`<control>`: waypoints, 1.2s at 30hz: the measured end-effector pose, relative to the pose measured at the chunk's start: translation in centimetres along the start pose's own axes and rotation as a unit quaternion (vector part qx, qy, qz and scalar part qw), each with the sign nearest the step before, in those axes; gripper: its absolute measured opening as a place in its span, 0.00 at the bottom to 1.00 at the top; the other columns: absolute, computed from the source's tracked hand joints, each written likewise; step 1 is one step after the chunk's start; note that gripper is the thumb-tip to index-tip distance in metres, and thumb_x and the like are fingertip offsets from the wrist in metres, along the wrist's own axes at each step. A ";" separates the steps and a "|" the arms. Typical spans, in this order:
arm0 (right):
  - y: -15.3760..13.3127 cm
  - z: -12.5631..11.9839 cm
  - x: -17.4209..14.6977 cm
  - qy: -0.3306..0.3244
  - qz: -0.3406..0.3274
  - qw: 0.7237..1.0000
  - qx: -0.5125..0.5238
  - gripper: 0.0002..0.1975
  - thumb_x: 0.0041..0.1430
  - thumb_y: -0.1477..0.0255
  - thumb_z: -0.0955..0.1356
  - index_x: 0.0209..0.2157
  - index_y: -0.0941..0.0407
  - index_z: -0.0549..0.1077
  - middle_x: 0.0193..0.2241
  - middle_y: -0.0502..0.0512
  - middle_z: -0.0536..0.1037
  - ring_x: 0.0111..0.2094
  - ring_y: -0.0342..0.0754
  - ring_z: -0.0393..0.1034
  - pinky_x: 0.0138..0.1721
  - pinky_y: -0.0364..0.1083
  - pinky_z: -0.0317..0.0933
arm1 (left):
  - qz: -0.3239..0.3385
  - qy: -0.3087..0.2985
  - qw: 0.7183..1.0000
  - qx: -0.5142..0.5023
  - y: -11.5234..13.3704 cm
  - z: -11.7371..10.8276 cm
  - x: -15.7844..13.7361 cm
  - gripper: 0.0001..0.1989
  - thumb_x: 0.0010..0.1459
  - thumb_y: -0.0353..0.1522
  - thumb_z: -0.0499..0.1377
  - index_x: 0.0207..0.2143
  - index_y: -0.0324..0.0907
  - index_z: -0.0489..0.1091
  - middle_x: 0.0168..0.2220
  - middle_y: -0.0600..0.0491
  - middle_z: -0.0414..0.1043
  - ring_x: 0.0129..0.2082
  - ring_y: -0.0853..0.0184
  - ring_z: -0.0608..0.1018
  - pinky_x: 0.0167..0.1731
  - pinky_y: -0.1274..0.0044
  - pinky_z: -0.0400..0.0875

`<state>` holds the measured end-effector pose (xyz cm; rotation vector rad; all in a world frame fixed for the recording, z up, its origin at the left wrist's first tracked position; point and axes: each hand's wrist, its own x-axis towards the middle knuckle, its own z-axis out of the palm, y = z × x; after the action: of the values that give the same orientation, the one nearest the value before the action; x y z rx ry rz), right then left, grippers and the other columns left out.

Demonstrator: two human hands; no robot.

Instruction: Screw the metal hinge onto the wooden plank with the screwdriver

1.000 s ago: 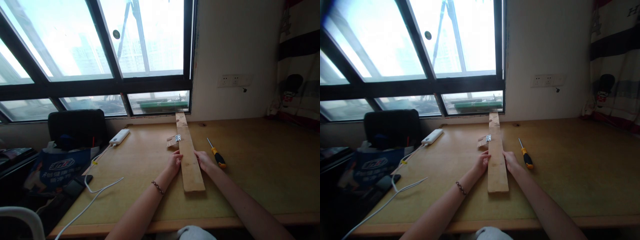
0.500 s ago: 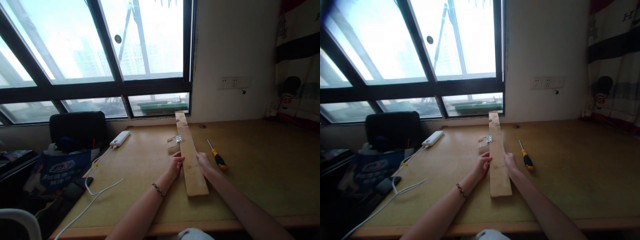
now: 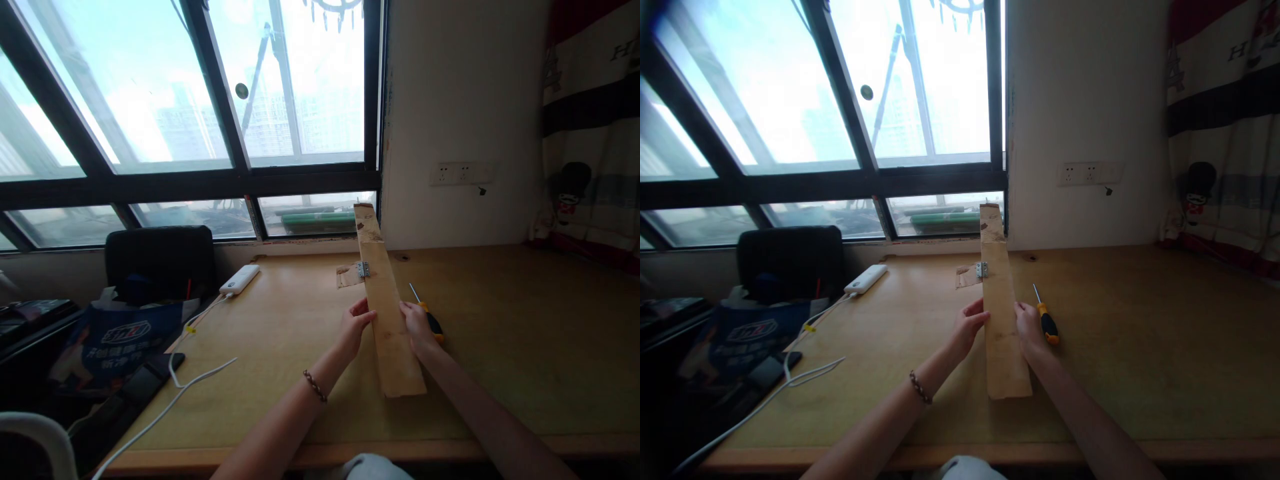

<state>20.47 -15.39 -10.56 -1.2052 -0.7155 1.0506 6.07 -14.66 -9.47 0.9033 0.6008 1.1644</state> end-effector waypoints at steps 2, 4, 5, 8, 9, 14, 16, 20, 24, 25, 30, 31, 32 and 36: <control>-0.7 -1.9 0.2 0.012 -0.029 0.999 -0.017 0.12 0.40 0.62 0.68 0.24 0.58 0.72 0.23 0.53 0.77 0.27 0.49 0.69 0.26 0.43 0.61 | 0.006 -0.019 1.000 0.013 -0.6 1.6 0.0 0.24 0.38 0.27 0.64 0.43 0.37 0.71 0.45 0.46 0.72 0.44 0.58 0.73 0.46 0.70 0.65; -1.5 -4.1 0.5 0.022 -0.060 0.997 -0.034 0.12 0.42 0.62 0.67 0.24 0.58 0.72 0.23 0.53 0.77 0.26 0.49 0.69 0.25 0.43 0.60 | 0.011 -0.045 0.999 0.024 -1.4 3.5 0.3 0.24 0.39 0.26 0.64 0.43 0.38 0.71 0.45 0.46 0.72 0.43 0.59 0.73 0.45 0.70 0.65; -2.0 -5.4 0.8 0.025 -0.071 0.996 -0.040 0.12 0.42 0.63 0.67 0.24 0.58 0.72 0.23 0.54 0.77 0.26 0.49 0.69 0.25 0.43 0.60 | 0.010 -0.058 0.998 0.027 -1.9 4.6 0.5 0.24 0.39 0.26 0.63 0.43 0.38 0.71 0.45 0.46 0.72 0.42 0.59 0.73 0.45 0.70 0.65; -3.7 -9.0 2.0 0.038 -0.090 0.994 -0.041 0.11 0.42 0.64 0.67 0.25 0.58 0.72 0.27 0.55 0.77 0.28 0.50 0.69 0.27 0.44 0.61 | -0.017 -0.065 0.997 0.033 -3.2 8.1 1.6 0.26 0.37 0.24 0.62 0.44 0.39 0.70 0.42 0.47 0.72 0.39 0.61 0.74 0.40 0.72 0.66; -4.3 -10.2 2.5 0.042 -0.096 0.994 -0.041 0.12 0.42 0.64 0.67 0.26 0.58 0.72 0.28 0.55 0.77 0.29 0.50 0.70 0.28 0.44 0.62 | -0.030 -0.058 0.997 0.034 -3.6 9.3 2.0 0.28 0.36 0.24 0.62 0.45 0.40 0.70 0.41 0.47 0.72 0.38 0.62 0.74 0.39 0.73 0.66; -6.4 -15.1 5.5 0.069 -0.120 0.989 -0.057 0.11 0.43 0.64 0.66 0.26 0.57 0.71 0.28 0.56 0.77 0.28 0.50 0.69 0.29 0.45 0.62 | -0.077 -0.066 0.994 0.038 -5.1 14.8 4.5 0.30 0.34 0.23 0.61 0.46 0.42 0.68 0.39 0.48 0.71 0.38 0.63 0.73 0.36 0.75 0.63; -6.7 -16.7 7.1 0.091 -0.134 0.983 -0.082 0.11 0.42 0.63 0.66 0.26 0.57 0.71 0.27 0.56 0.76 0.29 0.50 0.69 0.28 0.45 0.61 | -0.087 -0.060 0.993 0.054 -5.7 16.2 5.7 0.32 0.35 0.24 0.60 0.48 0.42 0.65 0.41 0.48 0.70 0.40 0.62 0.72 0.37 0.74 0.62; -6.9 -19.1 10.7 0.124 -0.165 0.970 -0.128 0.13 0.41 0.61 0.65 0.25 0.58 0.70 0.27 0.55 0.75 0.29 0.49 0.67 0.28 0.45 0.59 | -0.099 -0.022 0.991 0.090 -7.0 17.7 8.1 0.36 0.35 0.24 0.60 0.52 0.41 0.59 0.48 0.45 0.66 0.47 0.60 0.68 0.41 0.73 0.60; -6.9 -19.9 14.0 0.164 -0.187 0.957 -0.149 0.14 0.40 0.60 0.64 0.23 0.58 0.69 0.24 0.54 0.73 0.27 0.47 0.64 0.27 0.43 0.56 | -0.091 -0.008 0.993 0.073 -8.1 18.0 10.5 0.36 0.36 0.24 0.60 0.52 0.41 0.57 0.51 0.44 0.63 0.49 0.60 0.67 0.42 0.71 0.59; -6.9 -19.9 14.6 0.169 -0.192 0.955 -0.152 0.14 0.40 0.60 0.64 0.23 0.58 0.68 0.23 0.53 0.72 0.26 0.46 0.63 0.27 0.43 0.55 | -0.086 -0.009 0.994 0.067 -8.2 18.0 11.0 0.35 0.36 0.25 0.60 0.51 0.42 0.57 0.52 0.44 0.63 0.49 0.60 0.67 0.43 0.71 0.58; -6.7 -19.6 17.6 0.188 -0.200 0.948 -0.162 0.14 0.41 0.61 0.63 0.21 0.58 0.67 0.20 0.51 0.70 0.24 0.45 0.60 0.26 0.43 0.53 | -0.087 -0.019 0.994 0.068 -9.0 18.0 13.6 0.32 0.35 0.24 0.59 0.48 0.44 0.60 0.56 0.46 0.59 0.54 0.58 0.62 0.47 0.68 0.54; -6.7 -19.6 18.1 0.191 -0.200 0.947 -0.163 0.14 0.41 0.61 0.63 0.20 0.58 0.67 0.19 0.51 0.70 0.24 0.45 0.60 0.26 0.43 0.53 | -0.092 -0.022 0.993 0.069 -9.1 18.1 14.1 0.32 0.35 0.24 0.58 0.48 0.45 0.60 0.56 0.47 0.59 0.55 0.58 0.61 0.47 0.67 0.52; -6.7 -19.6 18.6 0.195 -0.201 0.946 -0.164 0.13 0.41 0.61 0.63 0.20 0.58 0.67 0.19 0.52 0.70 0.24 0.45 0.60 0.26 0.43 0.53 | -0.095 -0.026 0.993 0.067 -9.3 18.1 14.5 0.32 0.35 0.25 0.58 0.48 0.45 0.60 0.56 0.47 0.58 0.56 0.58 0.60 0.48 0.66 0.51; -6.9 -19.9 20.1 0.210 -0.202 0.941 -0.174 0.13 0.41 0.62 0.63 0.18 0.58 0.66 0.19 0.53 0.70 0.26 0.46 0.61 0.28 0.44 0.53 | -0.094 -0.052 0.993 0.053 -10.0 18.2 15.8 0.34 0.36 0.25 0.57 0.50 0.47 0.59 0.59 0.49 0.55 0.58 0.57 0.56 0.50 0.63 0.48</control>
<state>47.57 -4.68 -10.50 -1.4463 -0.7825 0.3112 30.60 -6.10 -7.64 0.9710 0.6524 0.9173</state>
